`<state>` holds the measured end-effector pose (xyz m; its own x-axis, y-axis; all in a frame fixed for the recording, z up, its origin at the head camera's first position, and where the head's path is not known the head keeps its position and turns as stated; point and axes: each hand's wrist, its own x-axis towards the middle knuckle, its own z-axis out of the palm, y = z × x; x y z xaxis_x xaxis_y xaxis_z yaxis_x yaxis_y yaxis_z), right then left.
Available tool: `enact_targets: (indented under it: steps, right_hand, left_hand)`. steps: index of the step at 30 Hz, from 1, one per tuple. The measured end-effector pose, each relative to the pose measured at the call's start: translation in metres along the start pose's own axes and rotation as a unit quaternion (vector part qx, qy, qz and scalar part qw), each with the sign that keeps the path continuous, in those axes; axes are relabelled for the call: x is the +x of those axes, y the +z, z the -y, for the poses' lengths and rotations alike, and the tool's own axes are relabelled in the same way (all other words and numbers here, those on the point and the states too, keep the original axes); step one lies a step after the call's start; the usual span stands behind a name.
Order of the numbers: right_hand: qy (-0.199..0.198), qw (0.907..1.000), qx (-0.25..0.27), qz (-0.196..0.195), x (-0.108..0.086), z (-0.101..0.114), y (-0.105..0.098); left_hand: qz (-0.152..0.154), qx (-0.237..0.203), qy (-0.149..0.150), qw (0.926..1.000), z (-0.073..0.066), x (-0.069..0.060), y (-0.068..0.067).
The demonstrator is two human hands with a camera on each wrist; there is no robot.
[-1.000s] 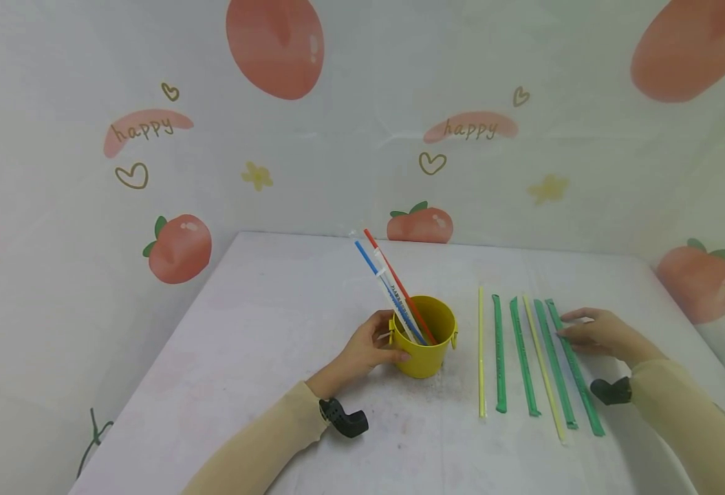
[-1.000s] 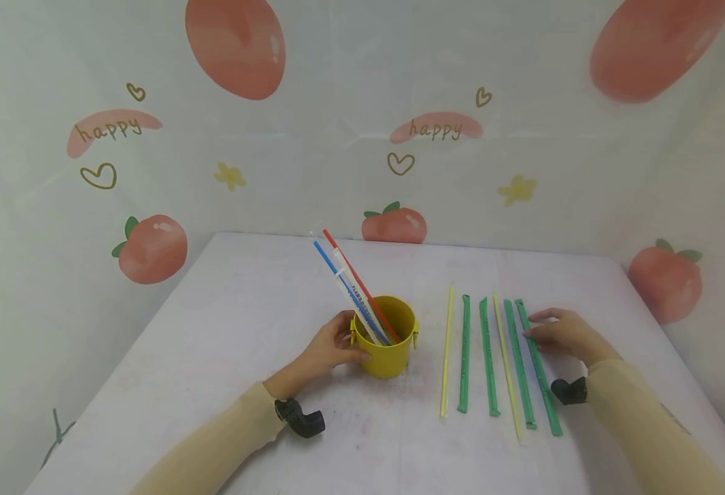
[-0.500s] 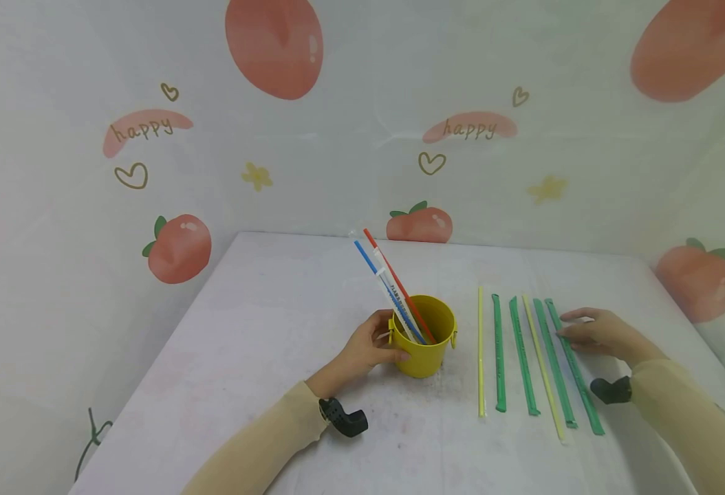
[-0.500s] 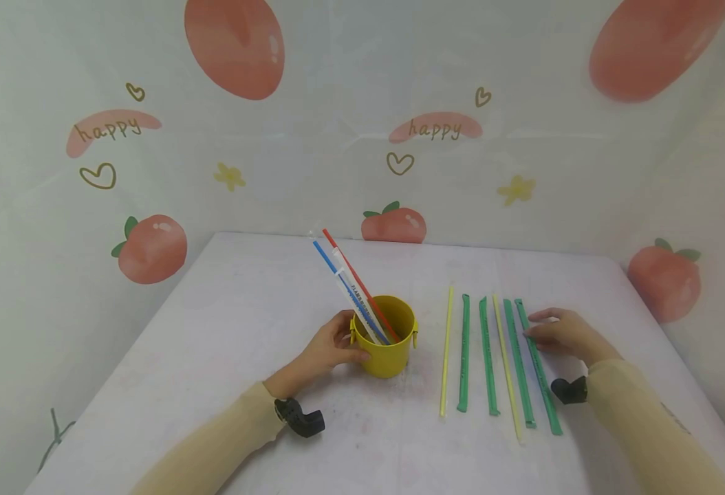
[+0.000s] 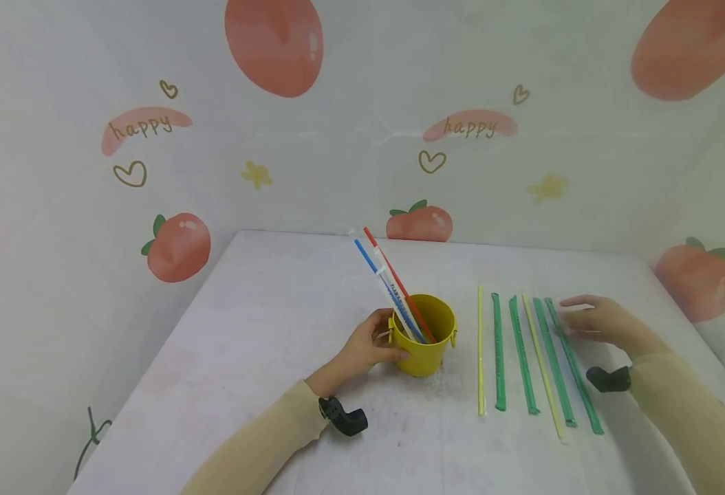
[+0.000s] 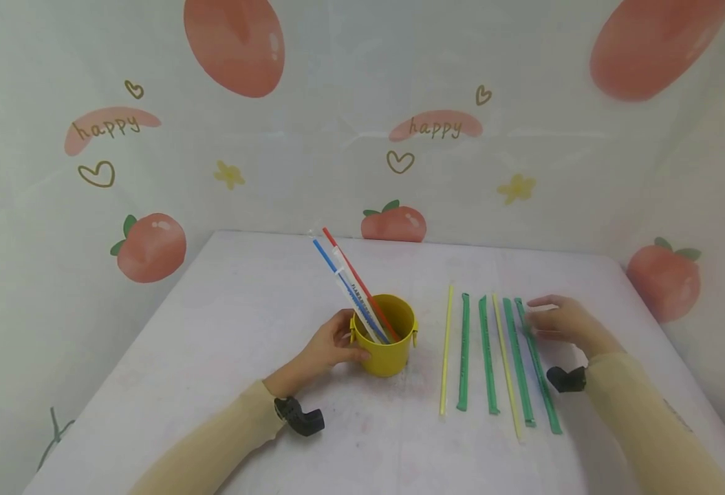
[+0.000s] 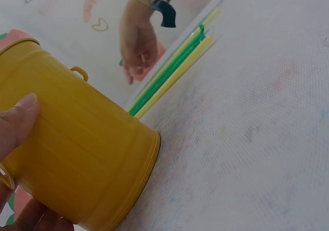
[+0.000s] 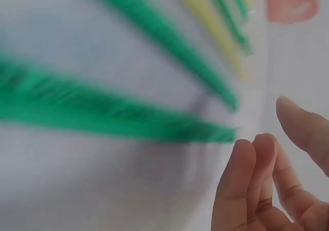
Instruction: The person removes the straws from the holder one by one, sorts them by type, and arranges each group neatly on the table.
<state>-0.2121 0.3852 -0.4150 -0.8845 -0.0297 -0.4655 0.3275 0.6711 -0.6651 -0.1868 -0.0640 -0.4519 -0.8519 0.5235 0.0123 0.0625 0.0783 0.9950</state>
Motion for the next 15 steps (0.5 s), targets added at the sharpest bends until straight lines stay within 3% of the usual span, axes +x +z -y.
enact_targets:
  steps: [3, 6, 7, 12, 13, 15]
  right_hand:
    - [-0.065, 0.9972, 0.033, -0.017, -0.002, 0.014, -0.003]
    - [-0.146, 0.9837, 0.102, -0.024, -0.006, 0.033, -0.006]
    - [-0.179, 0.9736, 0.140, -0.019, -0.008, 0.040, -0.007]
    - [-0.304, 0.9036, 0.301, 0.026, -0.015, 0.084, -0.001]
    - [-0.317, 0.8940, 0.315, 0.031, -0.016, 0.093, 0.003]
    - [-0.327, 0.8864, 0.327, 0.022, -0.018, 0.113, 0.012]
  left_hand:
    - [-0.001, -0.005, -0.006, 1.0000, 0.000, 0.000, 0.000]
    - [0.001, -0.009, -0.002, 1.0000, 0.000, 0.000, 0.000]
    - [0.000, -0.010, -0.004, 0.9999, 0.000, 0.000, 0.000]
    - [0.002, -0.008, -0.002, 1.0000, 0.001, 0.001, -0.001]
    - [0.002, -0.009, -0.004, 0.9999, 0.001, 0.001, -0.001]
    - [0.003, -0.007, -0.004, 1.0000, 0.001, 0.001, -0.001]
